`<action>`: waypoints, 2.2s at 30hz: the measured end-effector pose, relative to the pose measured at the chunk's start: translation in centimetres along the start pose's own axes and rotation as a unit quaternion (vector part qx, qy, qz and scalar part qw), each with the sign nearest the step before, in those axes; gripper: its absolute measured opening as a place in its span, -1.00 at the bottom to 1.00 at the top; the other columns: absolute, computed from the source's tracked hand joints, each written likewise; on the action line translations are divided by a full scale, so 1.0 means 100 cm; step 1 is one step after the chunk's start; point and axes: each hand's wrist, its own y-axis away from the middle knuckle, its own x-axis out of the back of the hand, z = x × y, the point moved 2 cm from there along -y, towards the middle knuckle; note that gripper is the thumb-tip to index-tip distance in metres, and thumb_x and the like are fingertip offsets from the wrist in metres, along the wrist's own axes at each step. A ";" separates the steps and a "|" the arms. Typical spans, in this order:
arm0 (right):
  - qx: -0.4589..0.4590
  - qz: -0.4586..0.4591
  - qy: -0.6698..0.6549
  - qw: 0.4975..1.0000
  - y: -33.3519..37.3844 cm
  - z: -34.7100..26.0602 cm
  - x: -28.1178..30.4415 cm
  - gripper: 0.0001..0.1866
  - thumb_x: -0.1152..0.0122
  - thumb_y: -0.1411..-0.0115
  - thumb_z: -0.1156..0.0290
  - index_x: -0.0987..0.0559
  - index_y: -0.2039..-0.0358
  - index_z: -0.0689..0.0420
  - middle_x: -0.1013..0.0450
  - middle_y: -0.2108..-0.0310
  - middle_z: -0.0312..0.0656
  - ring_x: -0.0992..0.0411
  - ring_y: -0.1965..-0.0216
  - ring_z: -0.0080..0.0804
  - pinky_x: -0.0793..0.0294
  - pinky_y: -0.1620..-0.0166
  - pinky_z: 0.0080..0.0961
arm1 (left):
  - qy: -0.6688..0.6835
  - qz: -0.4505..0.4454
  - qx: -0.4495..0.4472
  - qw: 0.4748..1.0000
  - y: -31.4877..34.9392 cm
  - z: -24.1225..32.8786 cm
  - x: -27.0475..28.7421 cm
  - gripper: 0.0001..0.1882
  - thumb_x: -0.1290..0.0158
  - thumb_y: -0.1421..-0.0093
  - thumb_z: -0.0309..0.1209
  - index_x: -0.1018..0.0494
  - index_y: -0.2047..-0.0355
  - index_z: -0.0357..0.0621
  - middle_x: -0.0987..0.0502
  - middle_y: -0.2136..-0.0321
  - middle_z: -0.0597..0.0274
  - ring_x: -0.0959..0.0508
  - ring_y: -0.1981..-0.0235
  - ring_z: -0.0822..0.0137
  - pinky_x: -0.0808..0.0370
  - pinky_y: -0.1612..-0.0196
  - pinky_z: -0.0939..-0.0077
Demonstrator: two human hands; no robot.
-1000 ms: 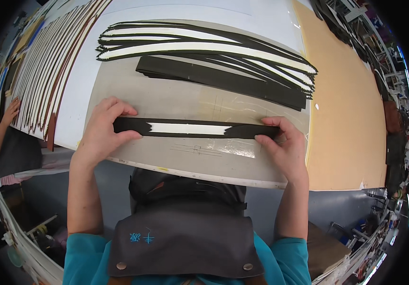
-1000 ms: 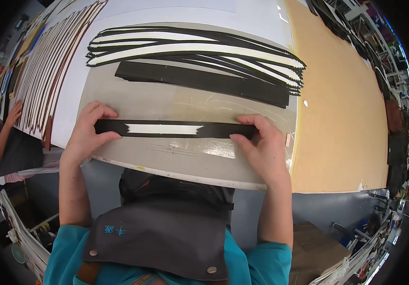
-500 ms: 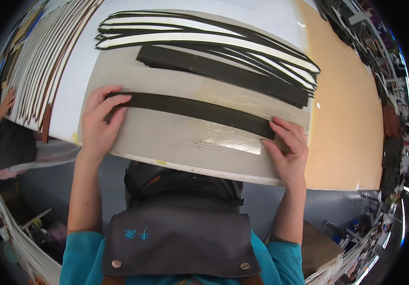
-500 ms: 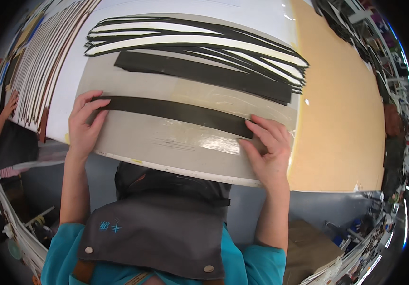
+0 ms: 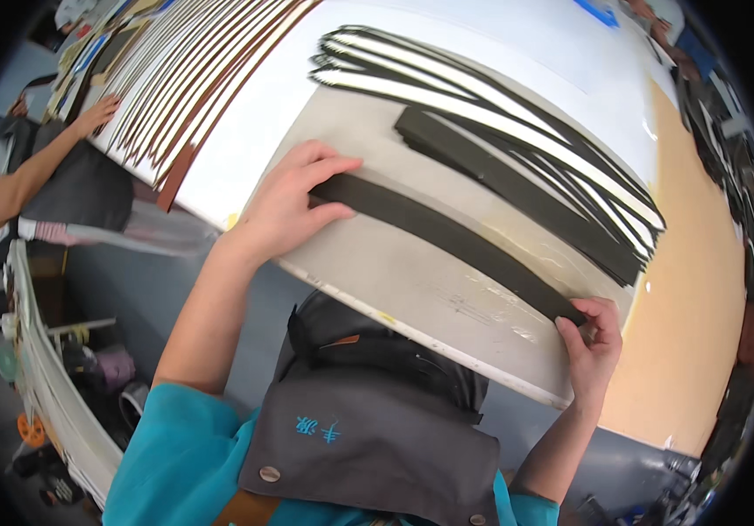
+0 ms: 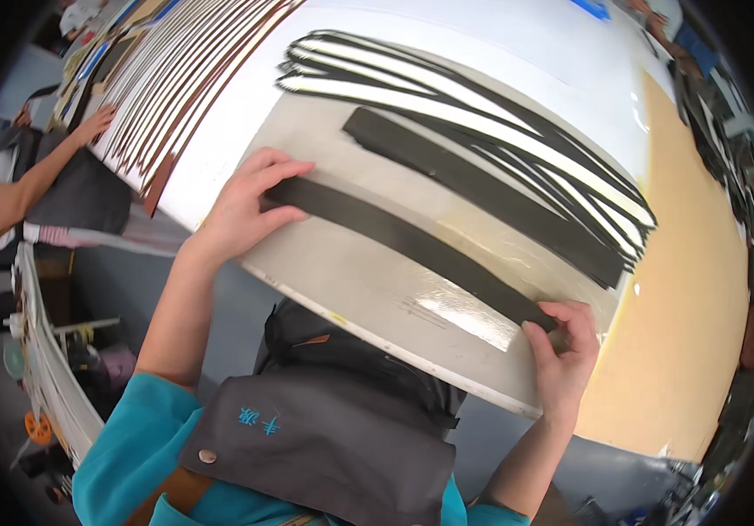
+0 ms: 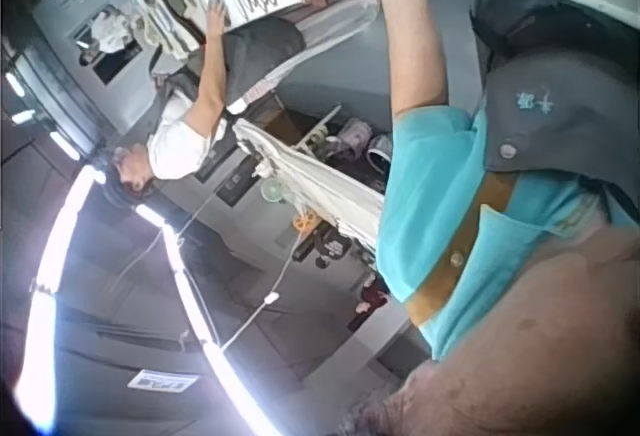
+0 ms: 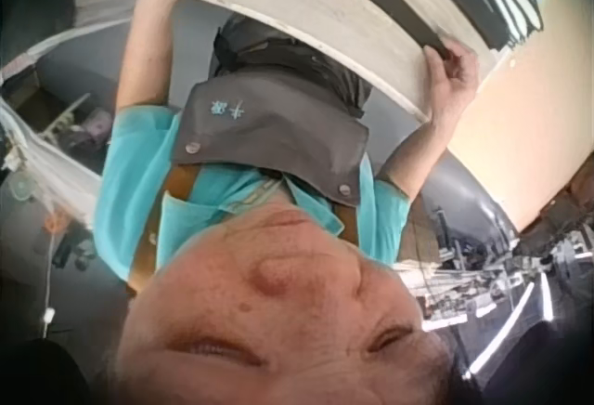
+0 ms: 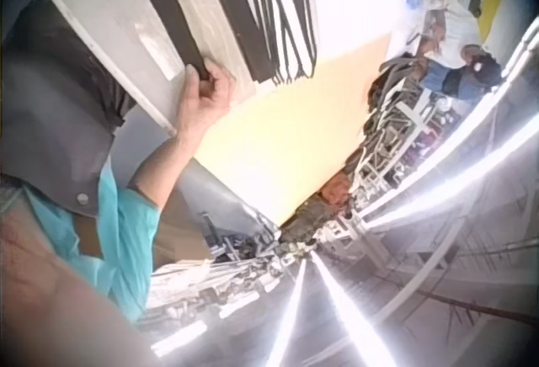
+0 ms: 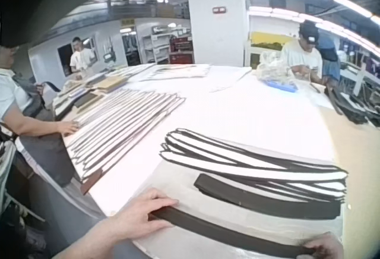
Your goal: The person assembles long, flexible seal strips by hand on a white workbench. They repeatedly pick up a dark strip and a white strip, align them, and press them together to form a combined unit, then place the finished assembly into a growing stack.
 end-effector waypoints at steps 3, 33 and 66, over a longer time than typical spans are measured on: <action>-0.012 0.026 -0.062 0.998 -0.005 0.005 0.017 -0.72 -0.43 -0.09 0.68 -0.68 0.15 0.21 -0.50 0.28 -0.36 -0.42 0.21 -0.58 -0.42 0.07 -0.59 | -0.001 -0.026 -0.013 1.000 -0.008 0.002 0.003 -0.42 -0.38 0.02 -0.57 -0.58 -0.09 -0.13 -0.46 0.16 0.22 -0.49 0.08 0.23 -0.47 0.01 0.42; 0.147 0.135 0.044 0.979 -0.054 -0.036 0.026 -0.81 -0.35 -0.23 0.61 -0.72 0.13 0.22 -0.61 0.04 -0.11 -0.52 0.14 -0.43 -0.51 0.07 -0.53 | -0.252 -0.032 -0.129 0.959 -0.178 0.059 -0.065 -0.69 -0.35 -0.12 -0.23 -0.53 0.22 -0.08 -0.57 0.21 0.26 -0.55 0.03 0.15 -0.48 -0.01 0.19; -0.042 0.168 0.174 0.969 0.039 0.026 0.044 -0.79 -0.53 -0.02 0.51 -0.71 0.29 0.11 -0.53 0.40 -0.23 -0.44 0.46 -0.41 -0.49 0.28 -0.48 | 0.080 -0.274 0.039 0.958 -0.056 0.038 -0.016 -0.89 -0.19 -0.21 -0.60 -0.67 0.26 -0.32 -0.59 0.44 0.26 -0.50 0.37 0.48 -0.39 0.30 0.57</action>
